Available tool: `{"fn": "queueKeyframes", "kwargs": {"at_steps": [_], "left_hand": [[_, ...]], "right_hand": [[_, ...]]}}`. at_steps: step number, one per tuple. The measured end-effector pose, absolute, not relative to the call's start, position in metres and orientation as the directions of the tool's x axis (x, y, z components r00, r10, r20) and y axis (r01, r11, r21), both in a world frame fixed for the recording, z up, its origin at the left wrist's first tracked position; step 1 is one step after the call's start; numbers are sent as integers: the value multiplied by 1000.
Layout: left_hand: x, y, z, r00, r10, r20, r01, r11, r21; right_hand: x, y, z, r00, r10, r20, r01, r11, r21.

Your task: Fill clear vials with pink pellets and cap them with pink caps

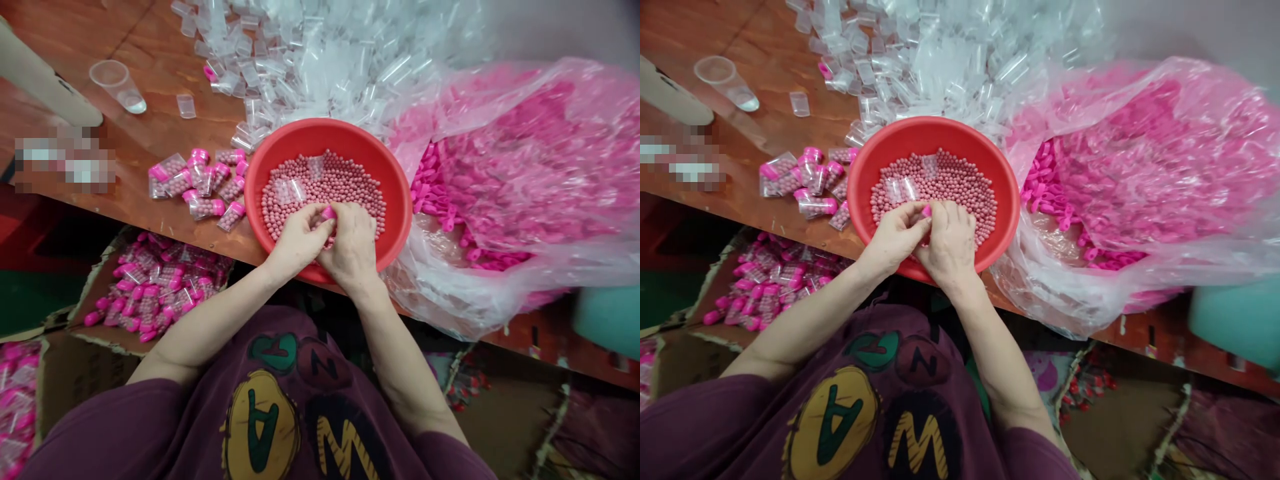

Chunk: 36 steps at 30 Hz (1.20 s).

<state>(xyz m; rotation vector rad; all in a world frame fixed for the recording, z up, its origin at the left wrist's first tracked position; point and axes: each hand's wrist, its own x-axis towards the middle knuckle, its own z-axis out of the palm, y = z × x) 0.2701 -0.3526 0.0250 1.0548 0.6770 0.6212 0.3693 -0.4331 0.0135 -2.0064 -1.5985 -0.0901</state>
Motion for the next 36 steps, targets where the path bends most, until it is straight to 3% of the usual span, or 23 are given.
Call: {"fn": "queueKeyframes", "kwargs": {"at_steps": [3,5,8,10,13,17,20,22,25,29,33,36], "left_hand": [[248,-326,23,516,856,-45,-137,134,981],[225,-290,14,351,931,104,-68,-86,994],[193,-234,-3,86,962,258,139,-268,953],[183,-212,-11,14,949,315,263,-308,914],[194,-217,-8,110,919,380,305,-395,867],[236,-249,4,358,877,320,136,-388,912],[258,-259,5,489,862,133,108,-211,971],[264,-261,6,521,852,55,139,-148,979],[268,-269,10,600,799,30,93,-107,990],[272,-288,19,753,651,93,-65,-68,996],[277,-296,23,810,580,88,34,-197,980],[282,-290,26,872,482,83,217,-534,817]], "right_hand": [[387,-424,24,104,964,243,828,51,-558],[410,-411,30,75,988,134,787,24,-617],[444,-379,35,196,981,-10,839,-173,-516],[455,-352,33,295,954,-58,860,-292,-419],[450,-312,22,409,907,-104,844,-419,-336],[438,-283,2,434,888,-151,836,-459,-299],[443,-292,0,371,923,-101,787,-371,-494],[448,-311,7,283,959,4,733,-214,-646],[446,-348,20,180,962,203,646,40,-762],[430,-390,21,216,929,300,528,148,-837],[419,-418,11,277,931,236,403,110,-908],[426,-444,14,344,913,221,431,56,-901]]}}
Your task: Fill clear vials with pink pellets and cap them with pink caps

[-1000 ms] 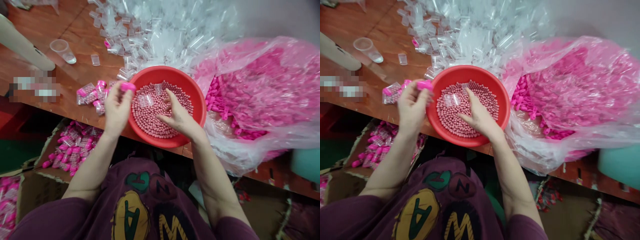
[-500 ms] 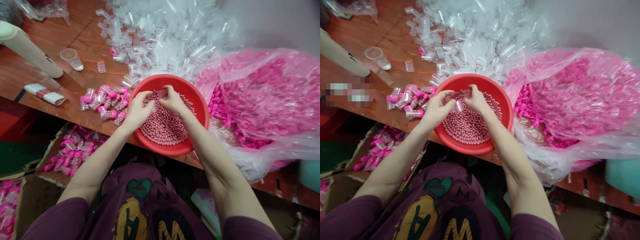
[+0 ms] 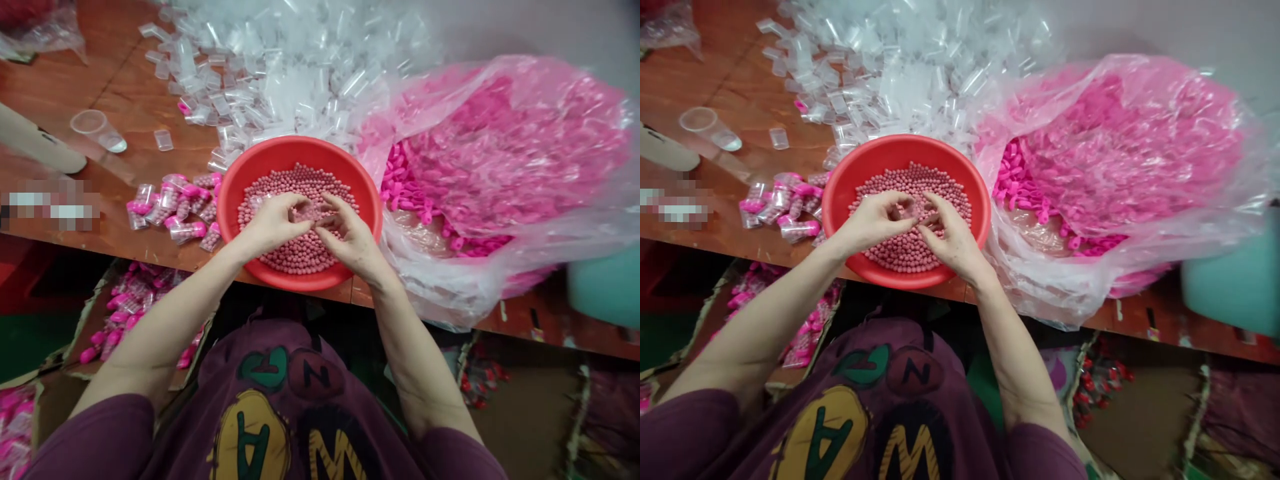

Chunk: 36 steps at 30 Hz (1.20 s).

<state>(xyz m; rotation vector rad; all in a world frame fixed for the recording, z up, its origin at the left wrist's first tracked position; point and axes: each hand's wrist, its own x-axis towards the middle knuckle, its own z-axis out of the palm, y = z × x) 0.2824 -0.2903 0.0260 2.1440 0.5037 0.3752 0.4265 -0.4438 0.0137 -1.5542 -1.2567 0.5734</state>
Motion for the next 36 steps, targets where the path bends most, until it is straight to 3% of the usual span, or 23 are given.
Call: {"fn": "queueKeyframes", "kwargs": {"at_steps": [2,5,7,9,12,16,21,25,28,30,33,36], "left_hand": [[289,-284,28,924,382,36,301,-781,547],[302,-276,28,953,258,-160,282,-947,153],[314,-276,24,940,186,-285,204,-978,33],[329,-284,17,928,122,-352,134,-991,10],[353,-306,5,933,76,-352,122,-986,111],[377,-335,-6,966,131,-224,222,-864,452],[373,-338,10,975,208,-78,156,-389,908],[347,-330,33,963,265,-51,63,-37,997],[324,-327,40,948,300,-109,45,213,976],[308,-326,41,934,318,-162,29,384,923],[284,-329,42,920,332,-206,-13,553,833],[264,-335,40,905,358,-230,-46,619,784]], "right_hand": [[446,-467,17,480,830,286,487,19,-873],[502,-507,17,711,611,349,506,-99,-857],[549,-535,9,817,470,334,481,-234,-845],[591,-558,-2,890,355,285,420,-398,-816],[630,-567,-22,915,357,189,381,-605,-699],[637,-536,-40,847,521,103,503,-725,-471],[629,-498,-47,820,572,10,560,-798,-222],[630,-500,-49,817,577,0,572,-811,-124],[635,-507,-54,832,554,35,548,-810,-207],[638,-508,-55,867,481,127,482,-749,-455],[632,-502,-47,914,355,195,362,-497,-789],[600,-492,-22,908,404,113,218,-225,-950]]}}
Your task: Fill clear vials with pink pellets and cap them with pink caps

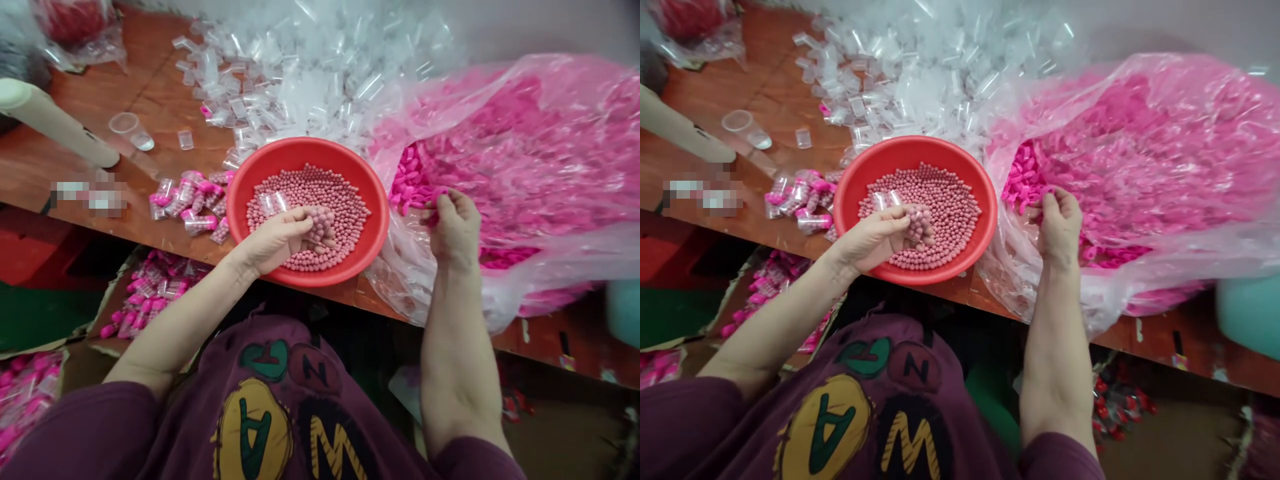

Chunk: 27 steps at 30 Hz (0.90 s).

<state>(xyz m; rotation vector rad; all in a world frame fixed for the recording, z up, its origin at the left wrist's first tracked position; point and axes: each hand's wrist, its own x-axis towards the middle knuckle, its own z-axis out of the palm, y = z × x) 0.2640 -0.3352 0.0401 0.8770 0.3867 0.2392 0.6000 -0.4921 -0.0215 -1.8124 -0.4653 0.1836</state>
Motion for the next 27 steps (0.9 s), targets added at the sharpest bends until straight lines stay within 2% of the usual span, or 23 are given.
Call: {"fn": "queueKeyframes", "kwargs": {"at_steps": [2,3,5,8,18,23,27], "left_hand": [[255,-339,37,883,399,-248,-77,644,761],[252,-340,36,870,424,-251,-100,651,752],[250,-341,33,851,463,-247,-140,654,744],[253,-341,30,847,478,-232,-149,634,759],[257,-343,24,847,500,-177,-165,565,808],[260,-344,27,818,532,-218,-158,573,804],[263,-342,26,804,536,-259,-162,615,771]], "right_hand": [[561,-486,2,828,554,85,107,-7,-994],[538,-483,14,757,646,96,99,32,-995],[490,-476,34,630,764,138,164,43,-986],[433,-465,51,525,841,133,219,17,-975],[403,-463,51,399,904,155,385,-12,-923],[414,-463,51,304,891,337,689,39,-724],[428,-459,32,221,902,372,795,55,-604]]}}
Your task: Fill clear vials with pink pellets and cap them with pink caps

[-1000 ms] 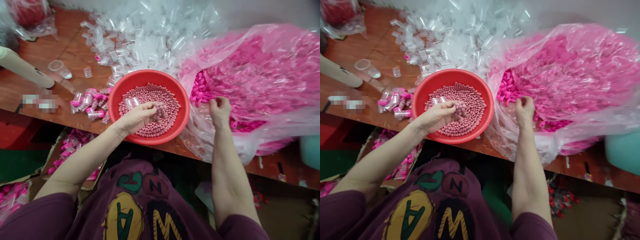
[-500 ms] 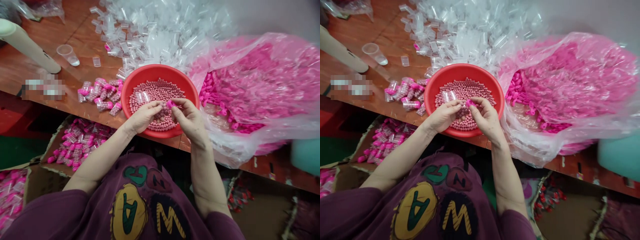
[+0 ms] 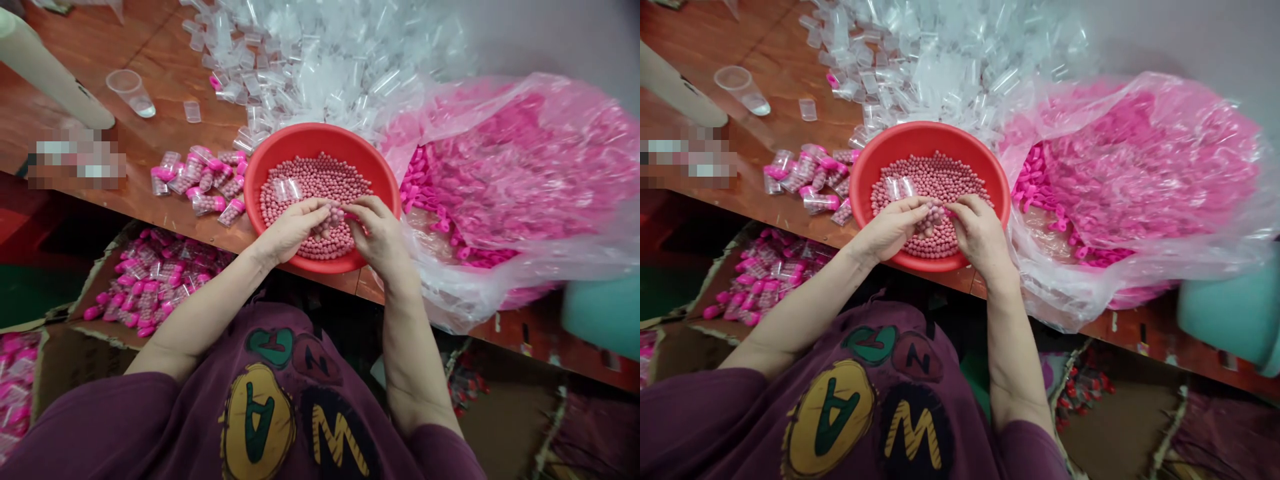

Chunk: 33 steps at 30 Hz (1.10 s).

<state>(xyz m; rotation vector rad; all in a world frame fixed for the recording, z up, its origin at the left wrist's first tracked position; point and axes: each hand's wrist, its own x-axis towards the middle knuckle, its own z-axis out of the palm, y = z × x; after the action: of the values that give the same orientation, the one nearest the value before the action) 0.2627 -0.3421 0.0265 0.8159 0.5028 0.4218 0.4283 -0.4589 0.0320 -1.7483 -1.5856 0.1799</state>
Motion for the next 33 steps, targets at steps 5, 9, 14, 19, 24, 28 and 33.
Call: {"fn": "queueKeyframes", "kwargs": {"at_steps": [5,9,14,19,24,28,33], "left_hand": [[265,-338,27,804,510,-304,-127,648,751],[266,-337,29,804,507,-312,-128,659,741],[264,-338,28,806,512,-298,-107,622,776],[264,-339,26,817,511,-267,-129,613,780],[265,-340,30,816,507,-277,-135,634,761],[265,-339,35,796,503,-336,-136,690,711],[264,-337,31,830,477,-288,-169,708,686]], "right_hand": [[429,-456,23,418,814,402,707,-14,-707],[415,-453,39,422,822,384,633,37,-773],[413,-451,48,338,881,332,662,28,-749],[415,-453,46,383,867,317,596,30,-802],[421,-454,47,271,902,335,714,45,-699],[430,-453,39,314,826,469,842,-14,-539],[417,-449,38,441,784,437,697,8,-717]]}}
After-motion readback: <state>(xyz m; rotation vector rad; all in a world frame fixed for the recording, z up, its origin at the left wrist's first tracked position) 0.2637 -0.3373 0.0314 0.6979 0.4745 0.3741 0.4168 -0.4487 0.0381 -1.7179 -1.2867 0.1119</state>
